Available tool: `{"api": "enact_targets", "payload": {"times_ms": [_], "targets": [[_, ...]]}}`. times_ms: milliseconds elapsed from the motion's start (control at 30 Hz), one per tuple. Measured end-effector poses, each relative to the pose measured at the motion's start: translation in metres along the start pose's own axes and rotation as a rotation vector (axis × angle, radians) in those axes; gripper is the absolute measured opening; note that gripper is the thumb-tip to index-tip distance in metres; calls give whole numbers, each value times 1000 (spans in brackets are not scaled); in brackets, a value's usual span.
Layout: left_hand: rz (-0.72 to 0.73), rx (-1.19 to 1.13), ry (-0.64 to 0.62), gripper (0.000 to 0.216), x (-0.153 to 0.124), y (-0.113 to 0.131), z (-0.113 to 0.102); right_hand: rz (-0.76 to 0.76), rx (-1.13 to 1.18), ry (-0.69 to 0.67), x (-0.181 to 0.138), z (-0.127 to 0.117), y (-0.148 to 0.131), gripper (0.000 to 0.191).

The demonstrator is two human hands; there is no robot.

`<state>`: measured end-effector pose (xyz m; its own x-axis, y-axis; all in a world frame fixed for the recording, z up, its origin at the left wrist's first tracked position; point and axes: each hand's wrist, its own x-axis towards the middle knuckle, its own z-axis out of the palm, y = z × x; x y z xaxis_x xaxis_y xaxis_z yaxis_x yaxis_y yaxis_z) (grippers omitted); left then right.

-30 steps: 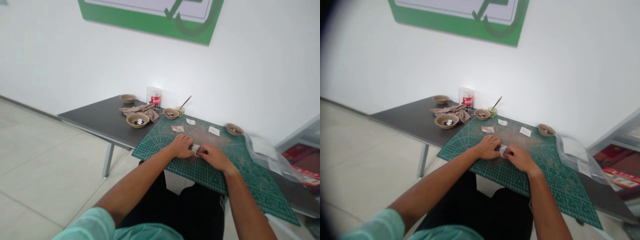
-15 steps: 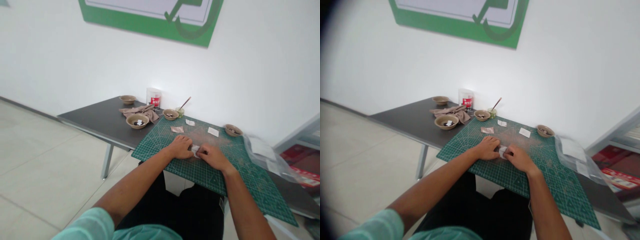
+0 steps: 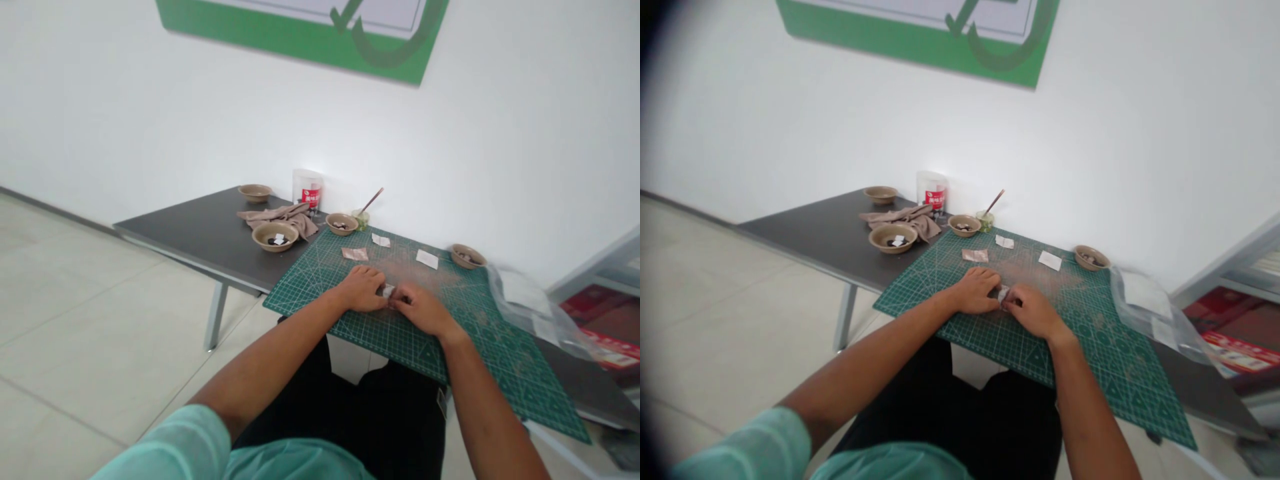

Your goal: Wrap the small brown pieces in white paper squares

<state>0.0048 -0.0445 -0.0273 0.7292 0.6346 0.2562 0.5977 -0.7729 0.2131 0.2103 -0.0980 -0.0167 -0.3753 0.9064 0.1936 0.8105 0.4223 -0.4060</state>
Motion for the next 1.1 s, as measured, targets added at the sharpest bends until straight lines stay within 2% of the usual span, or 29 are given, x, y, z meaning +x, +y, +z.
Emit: {"api": "enact_targets", "payload": {"times_ms": [200, 333, 433, 567, 700, 833, 933, 1100], "targets": [[4, -2, -6, 34, 0, -1, -1, 69, -46, 93, 10, 1, 9, 16], [5, 3, -2, 35, 0, 1, -1, 36, -16, 19, -5, -8, 8, 18], [0, 5, -3, 34, 0, 2, -1, -4, 21, -22, -8, -4, 1, 18], [-2, 0, -10, 35, 0, 1, -1, 8, 5, 22, 9, 6, 1, 16], [4, -5, -9, 34, -1, -1, -1, 71, -55, 99, 14, 2, 11, 18], [1, 1, -7, 35, 0, 1, -2, 51, -38, 57, -2, -5, 8, 18], [-4, 2, -9, 34, 0, 1, -2, 13, -1, 12, -4, -2, 1, 17], [3, -3, -8, 33, -1, 0, -1, 51, -39, 81, 11, 4, 5, 16]]}}
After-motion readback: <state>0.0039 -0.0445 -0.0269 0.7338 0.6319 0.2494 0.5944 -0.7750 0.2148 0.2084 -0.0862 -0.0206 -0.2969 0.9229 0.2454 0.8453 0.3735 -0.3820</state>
